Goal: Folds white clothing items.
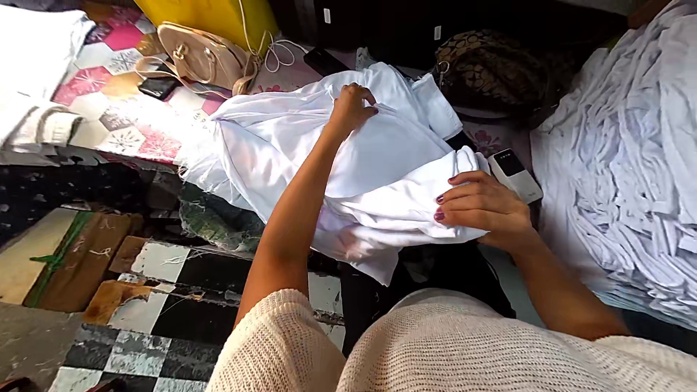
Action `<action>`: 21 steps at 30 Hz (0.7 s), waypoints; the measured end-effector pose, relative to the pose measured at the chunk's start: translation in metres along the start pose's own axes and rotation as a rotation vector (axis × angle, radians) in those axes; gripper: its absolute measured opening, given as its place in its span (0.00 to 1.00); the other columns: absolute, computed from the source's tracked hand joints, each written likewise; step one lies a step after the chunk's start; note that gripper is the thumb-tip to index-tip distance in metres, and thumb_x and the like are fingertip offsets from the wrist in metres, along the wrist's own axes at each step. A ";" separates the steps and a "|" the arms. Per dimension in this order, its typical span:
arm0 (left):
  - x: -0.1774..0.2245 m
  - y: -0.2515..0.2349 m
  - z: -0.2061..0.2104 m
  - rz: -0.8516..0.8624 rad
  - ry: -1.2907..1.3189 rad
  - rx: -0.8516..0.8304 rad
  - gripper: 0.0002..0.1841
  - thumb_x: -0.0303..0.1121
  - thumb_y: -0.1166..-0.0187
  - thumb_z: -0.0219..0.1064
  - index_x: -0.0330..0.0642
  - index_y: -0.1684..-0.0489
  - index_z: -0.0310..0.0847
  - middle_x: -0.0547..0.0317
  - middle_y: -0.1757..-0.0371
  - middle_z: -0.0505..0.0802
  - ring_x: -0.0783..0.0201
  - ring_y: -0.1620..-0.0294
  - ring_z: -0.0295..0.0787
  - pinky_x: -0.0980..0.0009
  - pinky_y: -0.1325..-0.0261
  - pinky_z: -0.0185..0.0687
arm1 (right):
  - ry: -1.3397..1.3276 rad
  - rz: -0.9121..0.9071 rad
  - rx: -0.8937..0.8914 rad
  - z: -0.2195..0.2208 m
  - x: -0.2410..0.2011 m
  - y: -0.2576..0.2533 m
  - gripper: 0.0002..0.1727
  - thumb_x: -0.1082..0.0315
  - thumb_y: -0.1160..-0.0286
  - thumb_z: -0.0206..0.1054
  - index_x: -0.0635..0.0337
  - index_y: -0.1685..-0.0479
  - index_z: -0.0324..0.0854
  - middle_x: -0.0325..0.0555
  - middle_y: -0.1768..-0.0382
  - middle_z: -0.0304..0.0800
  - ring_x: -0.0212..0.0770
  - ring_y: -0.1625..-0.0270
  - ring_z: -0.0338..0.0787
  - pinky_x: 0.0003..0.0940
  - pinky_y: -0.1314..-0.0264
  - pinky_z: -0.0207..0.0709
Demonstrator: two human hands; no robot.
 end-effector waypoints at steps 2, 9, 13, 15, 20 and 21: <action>0.005 0.002 -0.003 0.017 0.026 0.012 0.12 0.31 0.27 0.75 0.27 0.56 0.90 0.30 0.46 0.91 0.33 0.35 0.83 0.37 0.27 0.70 | -0.003 0.015 0.010 -0.002 0.002 0.000 0.07 0.76 0.19 0.66 0.59 0.50 0.88 0.45 0.53 0.95 0.38 0.38 0.91 0.39 0.20 0.74; 0.016 0.021 0.004 0.061 0.018 0.070 0.15 0.32 0.22 0.70 0.27 0.47 0.87 0.34 0.51 0.92 0.36 0.41 0.86 0.35 0.33 0.72 | -0.022 0.015 0.019 0.004 0.009 -0.007 0.06 0.76 0.21 0.67 0.60 0.53 0.89 0.49 0.54 0.94 0.42 0.38 0.90 0.38 0.25 0.78; 0.101 0.086 -0.019 0.222 0.063 0.254 0.10 0.26 0.21 0.64 0.30 0.54 0.90 0.43 0.57 0.95 0.52 0.56 0.94 0.55 0.48 0.86 | 0.043 0.102 0.068 0.002 0.015 -0.001 0.06 0.74 0.21 0.68 0.58 0.54 0.89 0.48 0.48 0.91 0.40 0.34 0.87 0.33 0.25 0.77; 0.141 0.130 -0.012 0.325 0.096 0.275 0.08 0.24 0.23 0.67 0.30 0.55 0.91 0.45 0.60 0.95 0.56 0.61 0.93 0.59 0.54 0.88 | 0.069 0.157 0.093 0.003 0.019 0.004 0.05 0.71 0.21 0.69 0.52 0.53 0.88 0.45 0.37 0.83 0.39 0.25 0.77 0.33 0.19 0.70; 0.158 0.174 0.014 0.540 0.107 0.389 0.07 0.27 0.23 0.69 0.31 0.65 0.91 0.48 0.67 0.95 0.62 0.65 0.93 0.70 0.61 0.86 | 0.044 0.139 0.070 0.009 0.021 -0.002 0.04 0.71 0.22 0.68 0.51 0.56 0.87 0.53 0.31 0.84 0.53 0.16 0.71 0.51 0.13 0.62; 0.158 0.175 0.013 0.569 0.134 0.375 0.08 0.27 0.22 0.68 0.31 0.64 0.91 0.48 0.66 0.95 0.62 0.64 0.93 0.71 0.60 0.86 | 0.045 0.119 0.053 0.010 0.020 -0.003 0.04 0.71 0.22 0.68 0.53 0.56 0.87 0.54 0.32 0.86 0.53 0.17 0.74 0.52 0.13 0.63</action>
Point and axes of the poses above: each hand's wrist, its own y-axis away from the middle knuckle, its own z-axis out of the palm, x = y × z, the point moved 6 cm from there along -y, towards the middle knuckle
